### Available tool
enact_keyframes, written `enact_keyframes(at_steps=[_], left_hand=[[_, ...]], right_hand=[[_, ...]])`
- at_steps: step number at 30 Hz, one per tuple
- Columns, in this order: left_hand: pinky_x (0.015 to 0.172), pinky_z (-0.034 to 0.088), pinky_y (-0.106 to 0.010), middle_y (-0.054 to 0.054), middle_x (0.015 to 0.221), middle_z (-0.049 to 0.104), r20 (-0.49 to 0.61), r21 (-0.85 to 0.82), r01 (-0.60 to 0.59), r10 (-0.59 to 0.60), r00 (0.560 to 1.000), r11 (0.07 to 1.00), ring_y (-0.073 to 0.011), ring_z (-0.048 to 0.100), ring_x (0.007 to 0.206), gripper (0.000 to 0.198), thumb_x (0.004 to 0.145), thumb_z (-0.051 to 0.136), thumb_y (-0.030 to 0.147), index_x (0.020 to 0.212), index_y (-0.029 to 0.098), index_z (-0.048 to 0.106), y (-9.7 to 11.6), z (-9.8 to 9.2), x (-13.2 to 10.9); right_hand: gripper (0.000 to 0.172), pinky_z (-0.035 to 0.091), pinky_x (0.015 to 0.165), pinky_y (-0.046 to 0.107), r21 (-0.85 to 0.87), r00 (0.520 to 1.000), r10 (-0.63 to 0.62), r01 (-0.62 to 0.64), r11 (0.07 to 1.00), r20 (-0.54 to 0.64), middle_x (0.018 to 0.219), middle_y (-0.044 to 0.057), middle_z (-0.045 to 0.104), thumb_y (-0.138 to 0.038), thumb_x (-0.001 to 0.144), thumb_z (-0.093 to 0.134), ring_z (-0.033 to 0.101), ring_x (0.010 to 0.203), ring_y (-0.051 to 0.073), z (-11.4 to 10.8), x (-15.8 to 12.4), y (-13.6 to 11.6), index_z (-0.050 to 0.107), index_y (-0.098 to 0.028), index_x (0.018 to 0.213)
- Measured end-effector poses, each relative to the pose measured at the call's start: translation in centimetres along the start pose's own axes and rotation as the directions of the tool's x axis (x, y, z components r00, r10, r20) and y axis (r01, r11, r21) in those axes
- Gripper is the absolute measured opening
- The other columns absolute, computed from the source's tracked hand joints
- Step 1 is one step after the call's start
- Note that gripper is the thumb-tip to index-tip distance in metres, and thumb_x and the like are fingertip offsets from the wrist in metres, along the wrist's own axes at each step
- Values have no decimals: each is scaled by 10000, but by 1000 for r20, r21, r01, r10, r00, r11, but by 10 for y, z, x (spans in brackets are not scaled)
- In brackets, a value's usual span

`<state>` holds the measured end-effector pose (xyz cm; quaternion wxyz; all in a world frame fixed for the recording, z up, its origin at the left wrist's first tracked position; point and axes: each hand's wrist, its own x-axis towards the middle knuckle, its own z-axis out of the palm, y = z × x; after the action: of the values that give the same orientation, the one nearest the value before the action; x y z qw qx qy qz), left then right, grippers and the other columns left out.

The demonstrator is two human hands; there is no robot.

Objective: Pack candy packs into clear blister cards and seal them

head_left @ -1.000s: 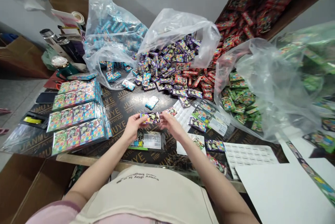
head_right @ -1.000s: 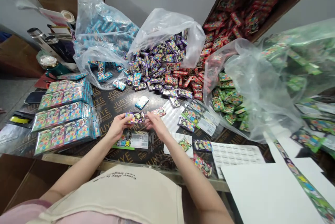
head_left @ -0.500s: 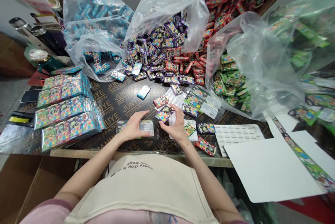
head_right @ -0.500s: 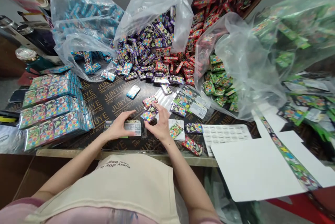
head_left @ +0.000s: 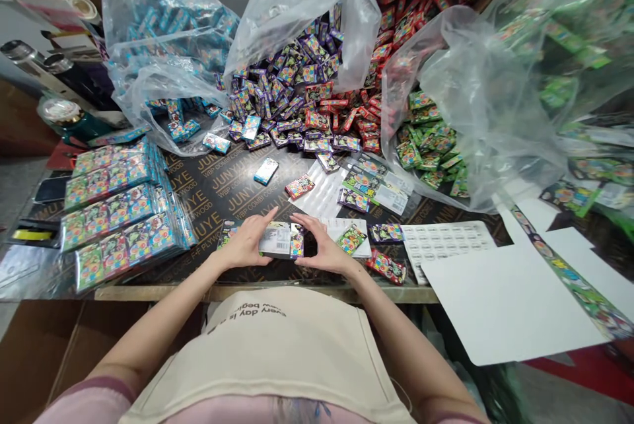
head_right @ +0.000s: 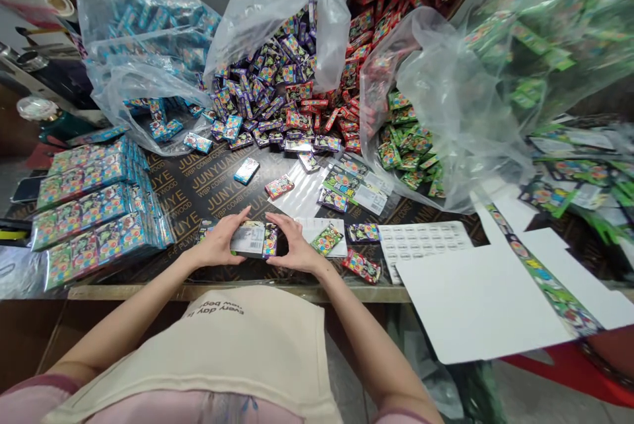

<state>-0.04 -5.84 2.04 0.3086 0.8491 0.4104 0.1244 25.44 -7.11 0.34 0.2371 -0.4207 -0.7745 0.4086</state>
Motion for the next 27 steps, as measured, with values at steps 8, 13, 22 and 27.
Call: enact_keyframes(at_steps=[8, 13, 22, 27], left_hand=[[985, 377, -452, -105, 1270, 509, -151, -29, 102, -105, 983, 994, -289, 484, 1130, 1169, 610, 752, 262, 1495, 236, -11, 0, 0, 0], [955, 393, -433, -109, 1245, 521, -158, 12, 113, -110, 981, 994, -284, 501, 1097, 1139, 632, 745, 291, 1496, 228, 5, -3, 3, 2], [954, 383, -458, -124, 1230, 528, -117, 213, 184, -161, 980, 960, -315, 475, 1129, 958, 655, 745, 312, 1465, 220, 242, -17, 20, 2], [1011, 364, -471, -137, 1329, 479, -239, 67, 180, -159, 958, 981, -297, 448, 1220, 675, 766, 664, 436, 1364, 231, 430, -20, 14, 6]], right_hand=[[762, 206, 1079, 519, -95, 922, -40, 4, 995, -385, 1112, 64, 658, -467, 833, 594, 518, 1176, 267, 17, 2, -13, 202, -276, 1457], [596, 248, 1051, 476, -152, 861, 0, -89, 984, -508, 1096, 66, 670, -402, 890, 499, 552, 1115, 240, 5, 16, -8, 287, -247, 1425], [898, 287, 961, 501, -484, 861, 142, -402, 777, -488, 1231, 156, 510, -586, 670, 663, 447, 1145, 343, -9, 80, 47, 340, -230, 1428], [795, 273, 967, 465, -416, 840, 142, -398, 817, -525, 1026, 90, 590, -398, 735, 597, 501, 1022, 285, -6, 83, 53, 302, -195, 1444]])
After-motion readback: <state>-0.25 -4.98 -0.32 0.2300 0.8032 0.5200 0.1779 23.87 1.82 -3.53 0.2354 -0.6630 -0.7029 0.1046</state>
